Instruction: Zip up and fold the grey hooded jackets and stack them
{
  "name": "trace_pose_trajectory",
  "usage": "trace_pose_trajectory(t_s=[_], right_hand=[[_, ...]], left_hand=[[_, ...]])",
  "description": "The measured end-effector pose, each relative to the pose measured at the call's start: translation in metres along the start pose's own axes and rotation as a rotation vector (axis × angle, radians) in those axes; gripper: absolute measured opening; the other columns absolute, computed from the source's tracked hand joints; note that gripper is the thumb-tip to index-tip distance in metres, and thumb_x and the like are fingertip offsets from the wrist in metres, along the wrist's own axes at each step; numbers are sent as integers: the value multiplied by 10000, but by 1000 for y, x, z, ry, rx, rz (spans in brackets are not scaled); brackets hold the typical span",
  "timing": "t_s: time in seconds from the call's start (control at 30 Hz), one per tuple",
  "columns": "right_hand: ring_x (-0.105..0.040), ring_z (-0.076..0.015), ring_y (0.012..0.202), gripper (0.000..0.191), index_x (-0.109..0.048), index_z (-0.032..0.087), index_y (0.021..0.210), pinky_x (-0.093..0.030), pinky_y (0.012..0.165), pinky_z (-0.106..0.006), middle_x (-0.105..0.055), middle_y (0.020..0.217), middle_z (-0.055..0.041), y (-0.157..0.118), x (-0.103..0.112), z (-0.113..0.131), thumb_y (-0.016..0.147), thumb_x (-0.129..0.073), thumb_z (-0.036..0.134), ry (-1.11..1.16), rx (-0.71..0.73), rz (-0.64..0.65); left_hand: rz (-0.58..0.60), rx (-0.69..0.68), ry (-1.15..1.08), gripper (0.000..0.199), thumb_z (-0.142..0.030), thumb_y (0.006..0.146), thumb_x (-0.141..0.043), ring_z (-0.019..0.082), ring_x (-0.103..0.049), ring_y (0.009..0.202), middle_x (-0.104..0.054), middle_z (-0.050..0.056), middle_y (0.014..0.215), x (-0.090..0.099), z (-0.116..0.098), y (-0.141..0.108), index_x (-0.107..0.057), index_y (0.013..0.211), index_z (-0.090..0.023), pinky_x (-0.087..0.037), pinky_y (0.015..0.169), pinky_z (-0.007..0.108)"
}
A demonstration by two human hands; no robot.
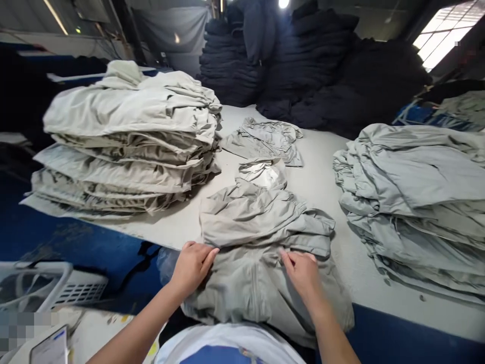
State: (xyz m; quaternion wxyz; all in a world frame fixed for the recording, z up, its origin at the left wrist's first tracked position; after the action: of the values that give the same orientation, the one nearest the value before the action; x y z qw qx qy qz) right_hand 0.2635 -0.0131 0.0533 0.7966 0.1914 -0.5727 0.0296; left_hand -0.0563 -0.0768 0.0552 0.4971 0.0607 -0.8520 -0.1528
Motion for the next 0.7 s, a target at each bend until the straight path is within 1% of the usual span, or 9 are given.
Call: trace_pose_trajectory(t_s=[0.07,0.13,0.2,0.27,0.37,0.43,0.53,0.6,0.7], right_hand=[[-688,-250,838,430,-765,265,838,-476,891,-414,-738,825,-57,10,9,4,1079,-473,470,75,9,-17],[-692,-287,1024,298,-781,267,1065,-491,942,-426,-767,1034,-89,27,10,9,1049,-545,448,112,11,-62],[-672,-309,1113,291,-751,254,1223,-515,966,-436,-751,1149,-119,43,-3,15,1001,-622,392,129,-3,-43],[-680,-308,1097,302,-739,229,1247,-539,963,-439,-752,1149,-131,51,-24,23,971,-640,300,154,-31,27],[-714,-280,1035,244,-755,231,1147,-560,939,-412,-782,1085,-97,45,-48,40,976,-583,207,278,-18,140],[-731,-251,963,222,-765,252,1076,-575,889,-375,-790,1020,-61,36,-52,46,987,-565,213,410,4,178],[-730,-230,894,253,-751,267,1179,-594,849,-361,-767,1097,-72,27,-39,34,980,-594,269,493,-41,96],[-732,-248,979,442,-664,273,1389,-598,891,-385,-706,1313,-109,26,-28,20,949,-654,303,422,-94,39],[-705,-291,1147,678,-528,280,1553,-586,917,-388,-639,1444,-126,29,-27,10,904,-723,307,253,-116,117]], left_hand=[[-41,-47,-28,296,-440,1020,-524,303,-706,756,-745,4,794,4,-13,11,-749,840,-372,-555,755,518],[-49,-133,-44,207,-430,1005,-584,312,-723,943,-789,35,1013,-5,-34,25,-769,1071,-364,-572,846,506],[-11,-225,-49,313,-395,1000,-621,304,-696,1125,-767,70,1238,-26,-58,38,-716,1291,-327,-566,961,493],[43,-276,-18,443,-345,989,-650,298,-656,1237,-712,87,1388,-50,-75,49,-635,1430,-310,-547,1024,489],[119,-268,52,472,-266,975,-650,291,-676,1184,-719,88,1369,-78,-81,59,-626,1444,-319,-564,945,462],[149,-238,39,307,-233,981,-615,271,-713,1027,-775,75,1160,-85,-74,62,-733,1255,-307,-572,851,419],[98,-166,-188,197,-225,991,-560,236,-714,903,-756,54,928,-70,-56,61,-747,953,-276,-575,817,371],[0,-73,-440,169,-272,996,-556,231,-720,983,-767,58,1001,-48,-38,59,-705,916,-264,-579,895,371],[-167,193,-800,179,-415,987,-616,221,-723,1033,-776,58,1103,-12,-1,52,-666,959,-246,-577,923,354]])
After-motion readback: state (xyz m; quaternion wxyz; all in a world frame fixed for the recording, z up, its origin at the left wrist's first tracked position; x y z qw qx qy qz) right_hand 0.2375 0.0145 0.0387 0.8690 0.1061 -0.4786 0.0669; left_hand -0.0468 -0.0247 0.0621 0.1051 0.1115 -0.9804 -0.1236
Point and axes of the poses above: each hand's wrist, its own y-axis towards the middle knuckle, its own x-axis out of the back of the hand, z = x × y, the point moved 8 cm from there along y, towards the middle knuckle
